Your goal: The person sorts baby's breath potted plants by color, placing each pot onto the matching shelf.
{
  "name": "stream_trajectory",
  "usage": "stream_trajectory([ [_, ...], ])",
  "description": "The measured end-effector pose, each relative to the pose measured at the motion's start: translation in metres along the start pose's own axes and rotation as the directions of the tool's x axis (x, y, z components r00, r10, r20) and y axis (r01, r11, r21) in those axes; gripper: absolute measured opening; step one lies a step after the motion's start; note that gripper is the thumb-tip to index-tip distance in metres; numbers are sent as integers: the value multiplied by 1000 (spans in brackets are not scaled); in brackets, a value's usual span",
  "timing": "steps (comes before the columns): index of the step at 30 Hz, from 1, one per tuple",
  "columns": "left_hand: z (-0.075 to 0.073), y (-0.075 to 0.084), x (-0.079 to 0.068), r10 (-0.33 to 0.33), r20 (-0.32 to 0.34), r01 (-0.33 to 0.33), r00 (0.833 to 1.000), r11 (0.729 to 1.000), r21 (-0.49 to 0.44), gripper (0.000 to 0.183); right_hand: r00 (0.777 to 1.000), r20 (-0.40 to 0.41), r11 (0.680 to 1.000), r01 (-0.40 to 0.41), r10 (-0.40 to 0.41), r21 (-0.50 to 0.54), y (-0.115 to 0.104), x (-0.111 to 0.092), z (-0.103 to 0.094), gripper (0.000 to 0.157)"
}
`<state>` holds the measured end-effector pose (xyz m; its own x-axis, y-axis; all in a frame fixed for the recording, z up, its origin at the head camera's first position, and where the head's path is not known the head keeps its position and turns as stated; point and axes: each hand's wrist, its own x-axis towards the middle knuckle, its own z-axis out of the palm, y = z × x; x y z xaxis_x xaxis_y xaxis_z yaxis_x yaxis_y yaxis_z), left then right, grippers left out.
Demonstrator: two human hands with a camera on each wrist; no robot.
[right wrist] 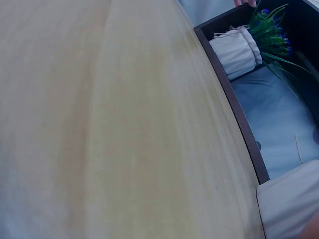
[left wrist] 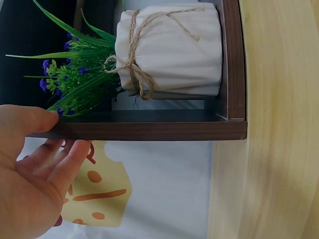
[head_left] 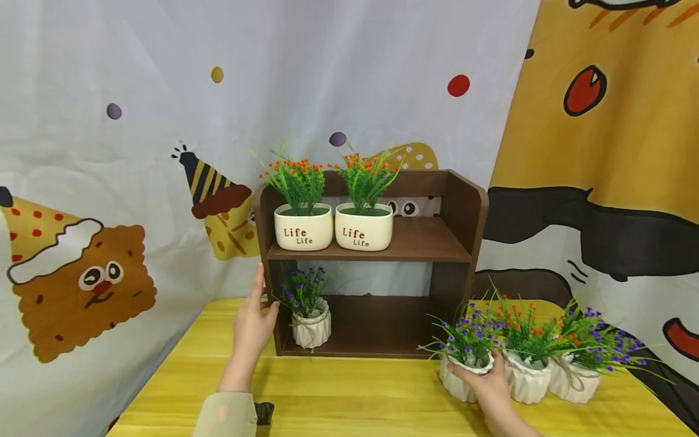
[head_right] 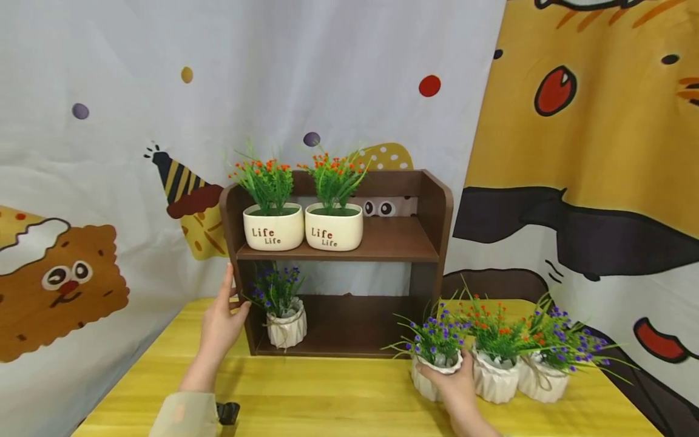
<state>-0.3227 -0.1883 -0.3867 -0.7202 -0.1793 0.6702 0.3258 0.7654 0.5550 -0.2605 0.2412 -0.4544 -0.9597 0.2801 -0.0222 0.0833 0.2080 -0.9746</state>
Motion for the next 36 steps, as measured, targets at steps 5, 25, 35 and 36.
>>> stream_trajectory([
  [5, 3, 1, -1, -10, 10, 10, 1000, 1000, -15, 89, 999, 20, 1000, -27, 27, 12, 1, 0, -4, 122],
  [25, 1, 1, -3, -10, 3, 10, 1000, 1000, -21, 88, 997, 44, 998, -54, 55, -30, 1, 2, -6, 126],
  [35, 2, 0, -1, -14, 10, 14, 1000, 1000, -24, 88, 999, 38, 1000, -12, 13, -29, -3, -1, -5, 122],
  [36, 2, 0, -1, -13, 10, 13, 1000, 1000, -25, 87, 999, 32, 999, -9, 10, -36, -5, -1, -5, 122],
])
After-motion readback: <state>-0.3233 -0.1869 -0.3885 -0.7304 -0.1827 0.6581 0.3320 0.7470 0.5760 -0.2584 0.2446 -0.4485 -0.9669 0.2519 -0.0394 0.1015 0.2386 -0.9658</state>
